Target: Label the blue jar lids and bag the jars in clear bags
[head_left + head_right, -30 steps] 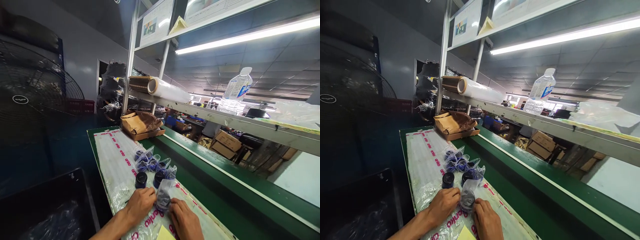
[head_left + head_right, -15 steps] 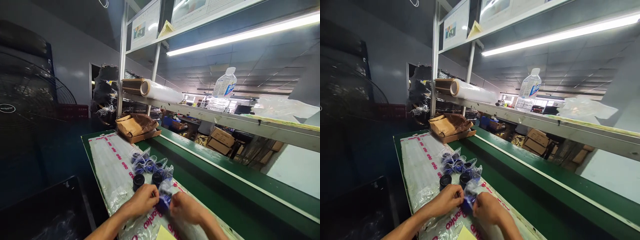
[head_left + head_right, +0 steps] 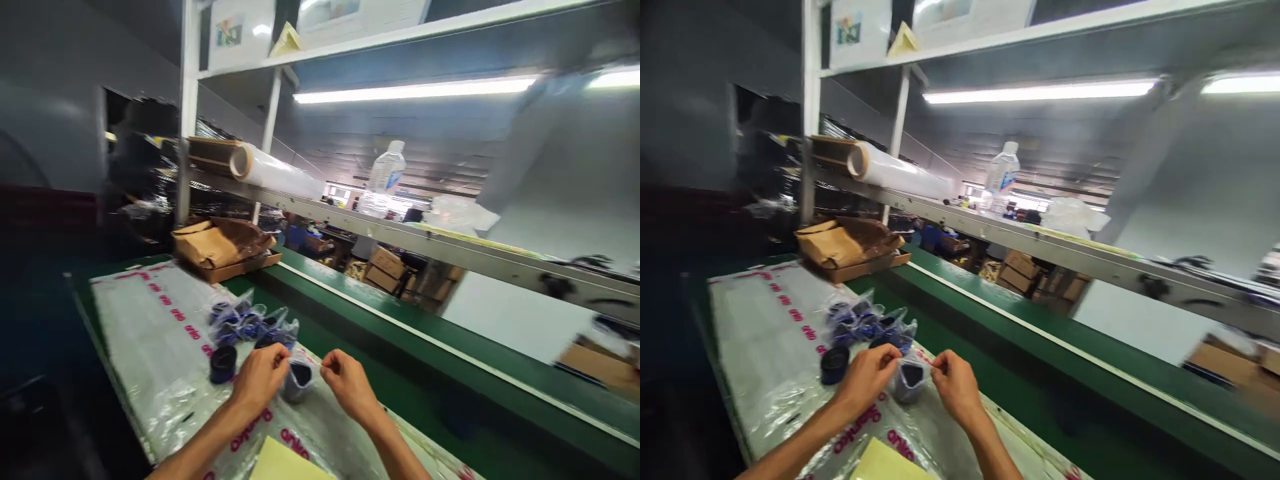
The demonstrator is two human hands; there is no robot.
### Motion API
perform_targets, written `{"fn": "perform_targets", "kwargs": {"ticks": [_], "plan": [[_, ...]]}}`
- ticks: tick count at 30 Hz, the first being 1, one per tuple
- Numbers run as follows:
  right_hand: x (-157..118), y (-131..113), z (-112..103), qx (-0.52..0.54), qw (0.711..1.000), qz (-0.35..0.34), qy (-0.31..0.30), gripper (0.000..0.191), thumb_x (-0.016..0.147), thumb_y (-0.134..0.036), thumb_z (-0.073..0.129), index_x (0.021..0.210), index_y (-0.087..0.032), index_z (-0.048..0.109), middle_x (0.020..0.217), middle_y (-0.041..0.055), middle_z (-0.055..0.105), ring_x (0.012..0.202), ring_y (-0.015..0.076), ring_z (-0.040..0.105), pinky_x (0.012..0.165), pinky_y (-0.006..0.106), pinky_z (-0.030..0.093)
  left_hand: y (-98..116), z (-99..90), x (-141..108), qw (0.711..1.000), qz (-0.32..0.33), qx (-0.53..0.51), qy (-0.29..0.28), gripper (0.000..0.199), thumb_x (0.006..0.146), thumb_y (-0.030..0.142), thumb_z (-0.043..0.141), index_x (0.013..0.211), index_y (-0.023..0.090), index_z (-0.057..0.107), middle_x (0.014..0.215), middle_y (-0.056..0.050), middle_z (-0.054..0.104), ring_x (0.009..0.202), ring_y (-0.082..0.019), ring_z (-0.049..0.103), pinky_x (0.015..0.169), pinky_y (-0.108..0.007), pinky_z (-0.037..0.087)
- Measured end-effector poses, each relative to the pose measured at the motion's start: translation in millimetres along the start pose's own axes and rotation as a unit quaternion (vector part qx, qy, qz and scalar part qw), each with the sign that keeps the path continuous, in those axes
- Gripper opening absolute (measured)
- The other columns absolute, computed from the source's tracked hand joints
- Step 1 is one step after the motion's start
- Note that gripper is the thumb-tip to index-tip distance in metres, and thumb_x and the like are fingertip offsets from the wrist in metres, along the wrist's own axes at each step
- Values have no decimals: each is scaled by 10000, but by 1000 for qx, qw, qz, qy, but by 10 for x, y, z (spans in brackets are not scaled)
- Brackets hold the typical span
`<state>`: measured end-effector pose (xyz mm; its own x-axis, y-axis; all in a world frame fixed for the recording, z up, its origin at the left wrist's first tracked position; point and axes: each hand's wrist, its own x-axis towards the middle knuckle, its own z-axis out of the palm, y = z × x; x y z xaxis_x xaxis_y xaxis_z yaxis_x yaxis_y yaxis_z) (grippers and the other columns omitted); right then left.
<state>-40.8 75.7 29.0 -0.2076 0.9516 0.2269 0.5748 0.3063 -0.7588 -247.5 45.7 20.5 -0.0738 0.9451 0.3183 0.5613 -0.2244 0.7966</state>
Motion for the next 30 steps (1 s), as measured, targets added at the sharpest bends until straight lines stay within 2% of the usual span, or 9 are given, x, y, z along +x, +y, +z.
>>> {"fn": "perform_targets", "kwargs": {"ticks": [7,14,16,18,20,21,23,26,30], "plan": [[23,191,-287,-49,995,32,76,154,781,-92,541,831,-186,651,697,-29,661,662,153,618,627,261,425,-11,293,226,997,-20,-57,-40,315,825,383,470,893,171,694,754,-41,738,669,-222,706,624,-275,505],[-316,701,-978,-123,985,88,90,255,875,-336,453,963,-207,655,879,41,724,814,222,676,722,298,499,116,281,113,999,-8,-22,-22,361,905,473,445,911,210,694,899,-46,755,853,-246,712,783,-326,529],[-379,936,-1257,-172,970,136,107,339,890,-367,468,1101,-169,644,1069,115,718,1001,285,666,877,369,500,117,260,53,999,13,-2,-31,393,914,495,465,1090,219,683,1117,-66,738,1036,-262,689,872,-349,535],[-413,1182,-1512,-232,944,187,141,484,898,-360,504,1295,-90,565,1359,219,573,1298,394,489,1058,496,390,102,268,-6,997,35,33,-60,510,855,472,590,1295,214,602,1367,-93,628,1262,-286,586,1027,-395,490],[-435,1400,-1697,-278,915,245,161,607,908,-368,551,1403,-26,467,1470,293,429,1393,494,327,1080,631,317,82,305,-46,991,53,74,-94,726,752,386,721,1420,205,502,1520,-111,486,1406,-303,448,1160,-438,379],[-446,1487,-1755,-292,903,273,161,630,919,-388,573,1417,-20,452,1463,306,425,1380,512,339,1054,666,334,71,329,-55,988,62,88,-108,779,717,335,748,1439,210,482,1543,-111,458,1427,-301,422,1184,-443,349],[-471,1601,-1805,-305,890,307,145,571,947,-423,600,1385,-72,499,1380,254,527,1279,444,499,996,635,430,44,379,-51,984,86,99,-125,729,705,248,731,1403,244,520,1508,-88,505,1400,-280,465,1164,-420,383],[-511,1640,-1768,-321,891,297,121,392,981,-391,612,1307,-177,573,1275,106,628,1128,266,627,972,497,511,-34,443,-2,978,142,95,-123,431,761,231,650,1187,293,654,1409,-39,601,1302,-254,572,1081,-371,469],[-615,1574,-1725,-355,878,289,141,414,965,-395,641,1314,-185,567,1257,95,630,1084,256,641,933,483,538,-177,490,109,968,198,115,-101,173,818,428,608,831,273,683,1350,-40,647,1146,-281,675,920,-344,555]]}}
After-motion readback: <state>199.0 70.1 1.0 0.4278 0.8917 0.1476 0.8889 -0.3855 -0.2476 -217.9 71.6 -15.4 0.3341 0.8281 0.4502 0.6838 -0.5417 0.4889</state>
